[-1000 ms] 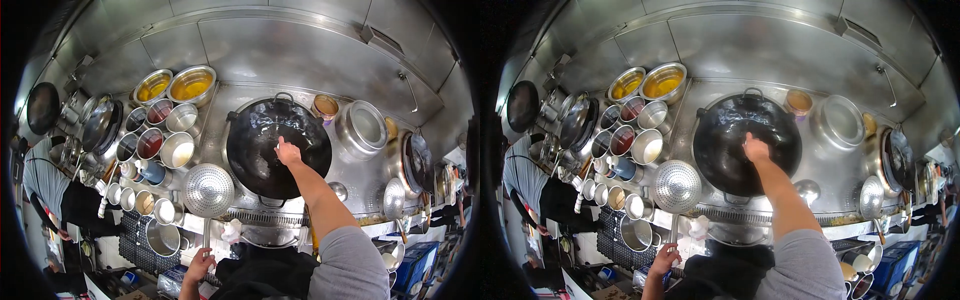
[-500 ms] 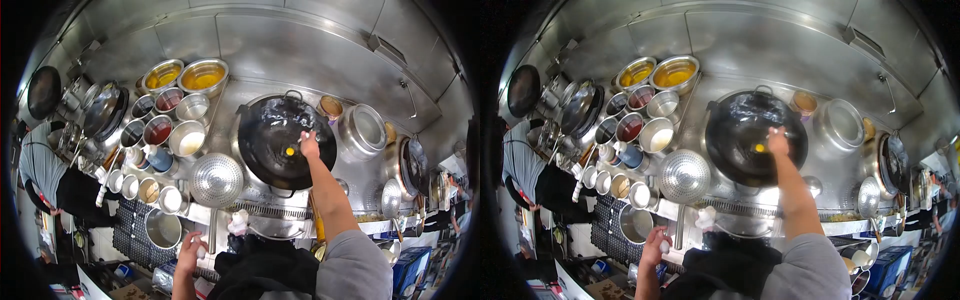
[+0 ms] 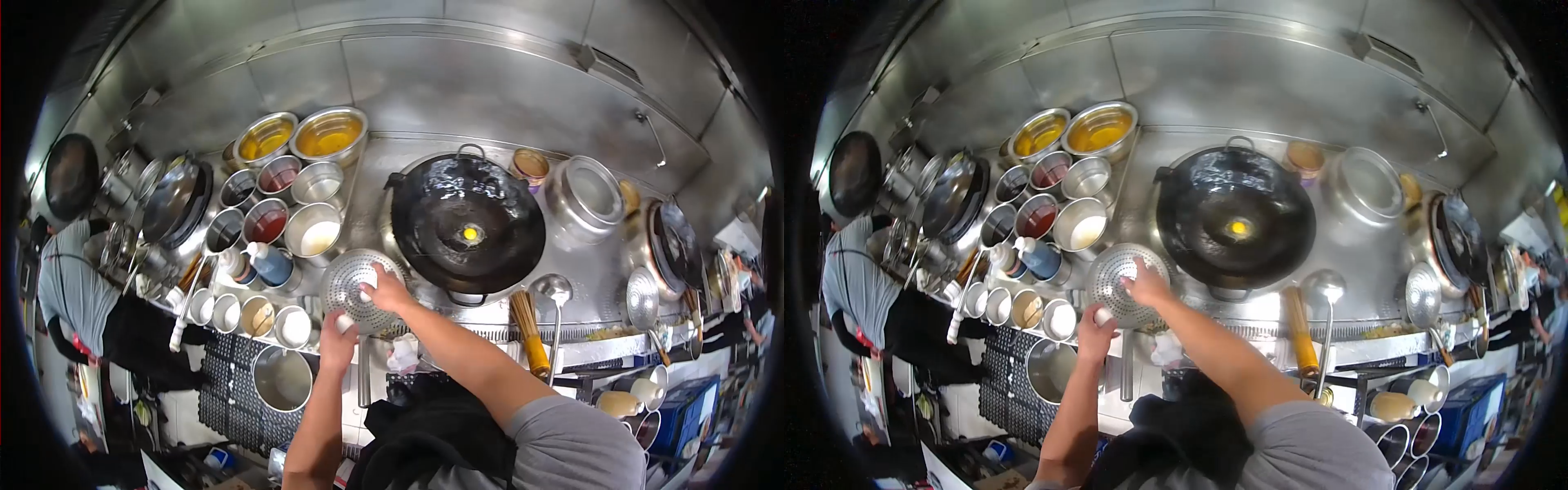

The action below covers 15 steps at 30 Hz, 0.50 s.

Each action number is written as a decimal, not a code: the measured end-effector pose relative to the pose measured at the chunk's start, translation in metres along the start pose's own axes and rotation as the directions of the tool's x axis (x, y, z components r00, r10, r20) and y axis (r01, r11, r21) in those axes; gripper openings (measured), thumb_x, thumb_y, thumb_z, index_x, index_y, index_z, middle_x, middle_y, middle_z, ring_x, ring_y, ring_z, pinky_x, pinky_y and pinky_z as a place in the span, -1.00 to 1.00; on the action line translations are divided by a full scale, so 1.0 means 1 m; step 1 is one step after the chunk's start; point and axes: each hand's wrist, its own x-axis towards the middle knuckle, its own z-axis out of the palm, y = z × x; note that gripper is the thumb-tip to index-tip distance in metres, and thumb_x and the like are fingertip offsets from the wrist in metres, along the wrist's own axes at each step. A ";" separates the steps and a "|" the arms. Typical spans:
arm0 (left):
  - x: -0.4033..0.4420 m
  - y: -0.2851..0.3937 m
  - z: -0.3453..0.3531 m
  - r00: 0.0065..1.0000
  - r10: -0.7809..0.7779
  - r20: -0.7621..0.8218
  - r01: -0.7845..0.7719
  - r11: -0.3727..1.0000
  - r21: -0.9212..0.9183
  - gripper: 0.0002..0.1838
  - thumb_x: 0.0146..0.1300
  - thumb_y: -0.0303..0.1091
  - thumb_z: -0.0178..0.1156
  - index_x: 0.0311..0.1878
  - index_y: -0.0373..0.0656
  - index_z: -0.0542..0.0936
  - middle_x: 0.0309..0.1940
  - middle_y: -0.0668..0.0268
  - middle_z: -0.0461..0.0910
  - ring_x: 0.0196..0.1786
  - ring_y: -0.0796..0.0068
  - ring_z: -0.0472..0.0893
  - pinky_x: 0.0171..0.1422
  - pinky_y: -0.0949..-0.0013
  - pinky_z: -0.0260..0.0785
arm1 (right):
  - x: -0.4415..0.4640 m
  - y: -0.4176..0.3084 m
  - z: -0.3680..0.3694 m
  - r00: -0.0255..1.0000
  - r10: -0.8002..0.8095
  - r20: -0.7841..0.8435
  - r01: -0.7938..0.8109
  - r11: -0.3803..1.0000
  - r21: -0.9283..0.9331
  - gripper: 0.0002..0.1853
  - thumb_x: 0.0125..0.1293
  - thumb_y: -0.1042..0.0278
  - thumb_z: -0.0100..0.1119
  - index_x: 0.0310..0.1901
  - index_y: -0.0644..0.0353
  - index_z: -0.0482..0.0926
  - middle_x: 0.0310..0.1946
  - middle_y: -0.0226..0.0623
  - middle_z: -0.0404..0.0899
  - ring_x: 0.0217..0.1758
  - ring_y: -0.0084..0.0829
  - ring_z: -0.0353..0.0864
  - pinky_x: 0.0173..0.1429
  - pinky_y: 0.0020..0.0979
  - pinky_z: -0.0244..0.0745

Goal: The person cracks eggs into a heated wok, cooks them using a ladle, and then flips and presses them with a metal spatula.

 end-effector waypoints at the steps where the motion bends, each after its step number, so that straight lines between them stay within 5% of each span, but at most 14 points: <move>1: 0.007 0.007 0.010 0.988 0.153 0.007 -0.152 0.972 0.177 -0.39 0.22 -0.45 0.33 0.34 -0.26 0.40 -0.01 0.05 0.60 -0.05 0.27 0.68 -0.02 0.22 0.63 | -0.018 -0.002 -0.009 0.993 0.064 0.102 -0.094 0.942 0.323 -0.41 0.49 -0.12 0.15 0.36 0.05 0.32 0.30 -0.06 0.47 0.16 0.04 0.63 0.22 0.13 0.52; 2: 0.015 0.015 0.022 0.953 0.301 0.038 -0.295 0.893 0.340 -0.35 0.21 -0.41 0.37 0.37 -0.27 0.39 0.03 -0.01 0.62 0.00 0.25 0.69 0.05 0.20 0.61 | -0.031 0.002 -0.016 0.973 0.086 0.215 -0.201 0.775 0.599 -0.44 0.51 -0.13 0.14 0.35 0.05 0.35 0.27 -0.11 0.50 0.14 -0.04 0.65 0.19 0.15 0.53; 3: -0.004 0.070 0.036 0.989 0.099 0.114 -0.125 0.958 0.258 -0.24 0.20 -0.32 0.43 0.44 -0.24 0.35 0.14 -0.10 0.61 0.15 0.19 0.66 0.23 0.17 0.51 | -0.040 0.019 -0.021 0.950 0.051 0.308 -0.282 0.558 0.780 -0.50 0.53 -0.11 0.11 0.31 0.02 0.40 0.18 -0.17 0.53 0.09 -0.15 0.64 0.13 0.09 0.56; 4: -0.007 0.078 0.045 0.971 0.207 0.118 -0.235 0.916 0.325 -0.22 0.21 -0.30 0.44 0.46 -0.23 0.33 0.16 -0.10 0.61 0.18 0.15 0.65 0.27 0.16 0.48 | -0.048 0.035 -0.026 0.926 -0.016 0.377 -0.356 0.293 0.887 -0.55 0.55 -0.10 0.09 0.27 0.00 0.46 0.10 -0.23 0.56 0.05 -0.26 0.63 0.06 0.04 0.59; 6: -0.007 0.091 0.067 0.893 0.421 0.159 -0.446 0.778 0.443 -0.17 0.21 -0.27 0.46 0.50 -0.21 0.31 0.19 -0.10 0.60 0.23 0.08 0.63 0.36 0.14 0.42 | -0.057 0.056 -0.047 0.967 -0.036 0.251 -0.245 0.120 0.962 -0.63 0.55 -0.06 0.10 0.21 -0.05 0.49 -0.09 -0.25 0.60 -0.13 -0.31 0.62 -0.15 -0.21 0.59; 7: -0.005 0.099 0.065 0.888 0.392 0.242 -0.455 0.830 0.324 -0.14 0.17 -0.29 0.46 0.50 -0.24 0.28 0.40 -0.17 0.41 0.46 -0.10 0.40 0.54 0.07 0.25 | -0.053 0.088 -0.070 0.968 -0.068 0.241 -0.240 0.028 0.970 -0.65 0.55 -0.02 0.12 0.20 -0.06 0.48 -0.11 -0.26 0.58 -0.20 -0.33 0.61 -0.21 -0.27 0.57; 8: -0.003 0.095 0.064 0.860 0.446 0.248 -0.505 0.816 0.281 -0.18 0.17 -0.32 0.45 0.47 -0.27 0.32 0.42 -0.14 0.39 0.51 -0.08 0.36 0.56 0.09 0.22 | -0.058 0.116 -0.093 0.969 -0.099 0.227 -0.234 -0.066 0.970 -0.67 0.54 0.02 0.13 0.20 -0.07 0.47 -0.13 -0.27 0.56 -0.27 -0.34 0.59 -0.26 -0.33 0.56; 10: 0.003 0.075 0.053 0.856 0.432 0.282 -0.498 0.837 0.229 -0.24 0.18 -0.36 0.43 0.43 -0.29 0.36 0.43 -0.11 0.39 0.51 -0.09 0.35 0.57 0.12 0.20 | -0.097 0.105 -0.169 0.999 -0.032 -0.021 0.021 -0.013 1.000 -0.63 0.56 -0.05 0.09 0.19 -0.02 0.46 -0.26 -0.25 0.63 -0.27 -0.33 0.65 -0.31 -0.24 0.53; 12: 0.007 0.050 0.041 0.875 0.361 0.323 -0.457 0.837 0.302 -0.27 0.21 -0.44 0.41 0.44 -0.28 0.36 0.41 -0.04 0.41 0.45 0.13 0.42 0.54 0.18 0.24 | -0.113 0.124 -0.228 0.930 0.131 -0.343 0.324 0.143 0.935 -0.65 0.55 0.17 0.14 0.27 -0.02 0.41 -0.18 -0.23 0.62 -0.28 -0.34 0.63 -0.30 -0.21 0.54; 14: 0.005 0.035 0.034 0.883 0.324 0.339 -0.433 0.839 0.329 -0.30 0.19 -0.38 0.43 0.39 -0.30 0.41 0.41 -0.08 0.41 0.48 -0.02 0.38 0.56 0.14 0.22 | -0.093 0.171 -0.272 0.723 0.181 -0.666 0.398 0.679 0.617 -0.52 0.48 0.42 0.16 0.38 0.00 0.34 -0.03 -0.18 0.62 -0.19 -0.24 0.66 -0.14 -0.14 0.60; 15: 0.002 0.026 0.030 0.890 0.301 0.343 -0.418 0.840 0.346 -0.31 0.18 -0.35 0.43 0.37 -0.30 0.43 0.40 -0.11 0.41 0.49 -0.10 0.36 0.57 0.13 0.21 | -0.086 0.191 -0.290 0.535 0.047 -0.844 0.343 0.900 0.267 -0.45 0.44 0.50 0.16 0.42 0.03 0.31 0.03 -0.11 0.60 -0.08 -0.14 0.65 0.02 -0.10 0.57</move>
